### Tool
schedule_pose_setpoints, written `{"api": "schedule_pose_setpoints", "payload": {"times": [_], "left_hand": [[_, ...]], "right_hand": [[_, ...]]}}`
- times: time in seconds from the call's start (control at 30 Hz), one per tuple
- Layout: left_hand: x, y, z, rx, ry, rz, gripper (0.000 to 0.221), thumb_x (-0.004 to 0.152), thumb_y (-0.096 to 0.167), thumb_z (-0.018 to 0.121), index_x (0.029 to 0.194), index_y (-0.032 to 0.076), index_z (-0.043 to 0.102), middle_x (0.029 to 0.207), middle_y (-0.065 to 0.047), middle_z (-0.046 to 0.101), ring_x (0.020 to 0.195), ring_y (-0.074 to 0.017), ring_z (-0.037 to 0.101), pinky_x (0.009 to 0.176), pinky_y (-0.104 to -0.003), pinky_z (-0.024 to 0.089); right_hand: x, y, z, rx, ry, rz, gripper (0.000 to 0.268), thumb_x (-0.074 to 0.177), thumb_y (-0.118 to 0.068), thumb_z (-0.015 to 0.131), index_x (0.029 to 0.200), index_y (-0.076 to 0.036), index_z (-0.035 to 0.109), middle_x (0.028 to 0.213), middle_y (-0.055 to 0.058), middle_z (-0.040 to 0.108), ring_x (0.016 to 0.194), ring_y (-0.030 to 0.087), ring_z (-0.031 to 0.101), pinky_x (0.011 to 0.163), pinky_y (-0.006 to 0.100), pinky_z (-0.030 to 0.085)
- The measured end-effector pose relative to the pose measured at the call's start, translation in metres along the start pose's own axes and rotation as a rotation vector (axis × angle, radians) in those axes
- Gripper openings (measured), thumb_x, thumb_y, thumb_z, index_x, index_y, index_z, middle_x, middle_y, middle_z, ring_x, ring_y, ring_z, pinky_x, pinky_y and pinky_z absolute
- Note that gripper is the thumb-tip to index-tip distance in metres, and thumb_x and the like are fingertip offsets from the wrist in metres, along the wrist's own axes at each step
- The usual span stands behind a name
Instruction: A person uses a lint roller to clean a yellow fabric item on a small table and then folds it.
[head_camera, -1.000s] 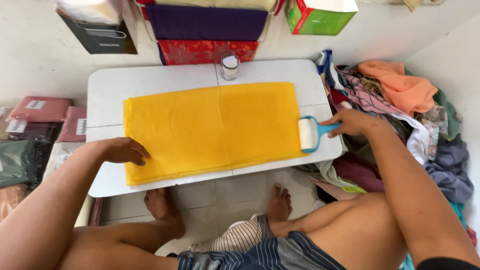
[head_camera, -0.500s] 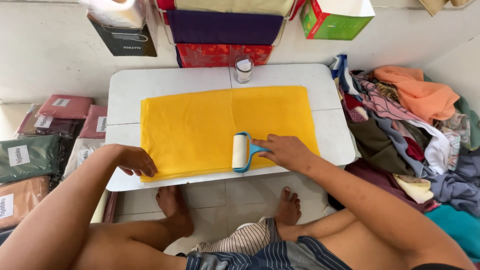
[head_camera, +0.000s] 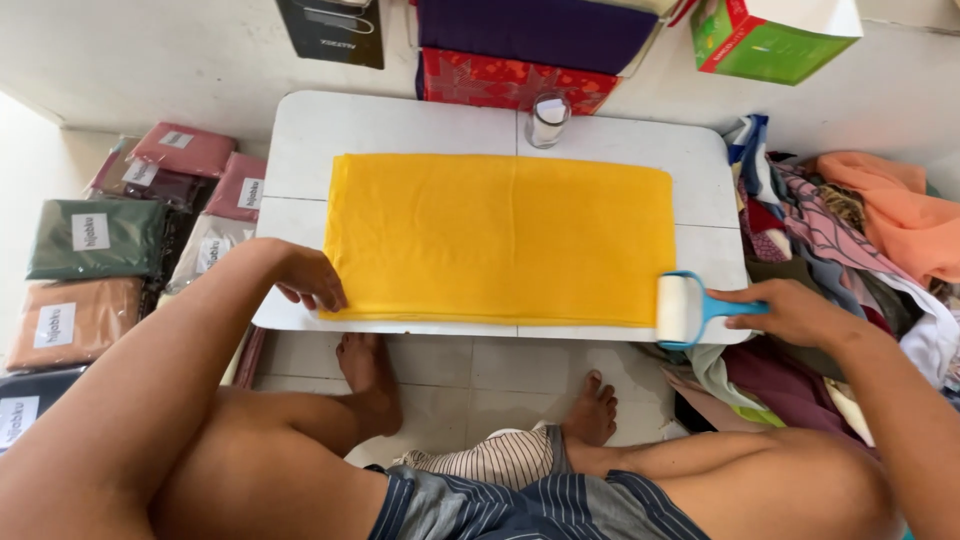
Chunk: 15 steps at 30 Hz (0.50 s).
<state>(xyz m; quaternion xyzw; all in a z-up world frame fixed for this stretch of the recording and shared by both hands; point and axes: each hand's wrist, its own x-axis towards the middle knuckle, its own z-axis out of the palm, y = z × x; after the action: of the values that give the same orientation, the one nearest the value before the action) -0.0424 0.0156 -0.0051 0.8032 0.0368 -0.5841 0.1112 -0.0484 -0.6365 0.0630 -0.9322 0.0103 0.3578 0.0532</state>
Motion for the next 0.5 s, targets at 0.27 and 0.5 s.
{"api": "schedule_pose_setpoints", "payload": {"times": [0.27,0.5], "left_hand": [[-0.010,-0.004,-0.011,-0.001,0.228,0.022,0.031,0.093,0.025,0.068,0.119,0.011,0.078,0.109,-0.007,0.082,0.096,-0.0194,0.077,0.092,-0.034,0.061],[0.019,-0.022,-0.040,0.099,0.842,0.292,0.036,0.090,0.032,0.070,0.124,0.021,0.075,0.113,-0.007,0.077,0.109,-0.0338,0.072,0.091,-0.049,0.059]], "right_hand": [[-0.025,-0.088,-0.002,-0.269,0.307,-0.264,0.051,0.090,-0.047,0.059,0.141,-0.045,0.058,0.103,-0.004,0.071,0.085,0.022,0.068,0.078,0.033,0.055],[0.013,-0.220,0.044,-0.529,0.372,-0.579,0.045,0.100,-0.060,0.038,0.143,-0.051,0.049,0.093,0.000,0.065,0.083,0.029,0.072,0.076,0.046,0.060]]}}
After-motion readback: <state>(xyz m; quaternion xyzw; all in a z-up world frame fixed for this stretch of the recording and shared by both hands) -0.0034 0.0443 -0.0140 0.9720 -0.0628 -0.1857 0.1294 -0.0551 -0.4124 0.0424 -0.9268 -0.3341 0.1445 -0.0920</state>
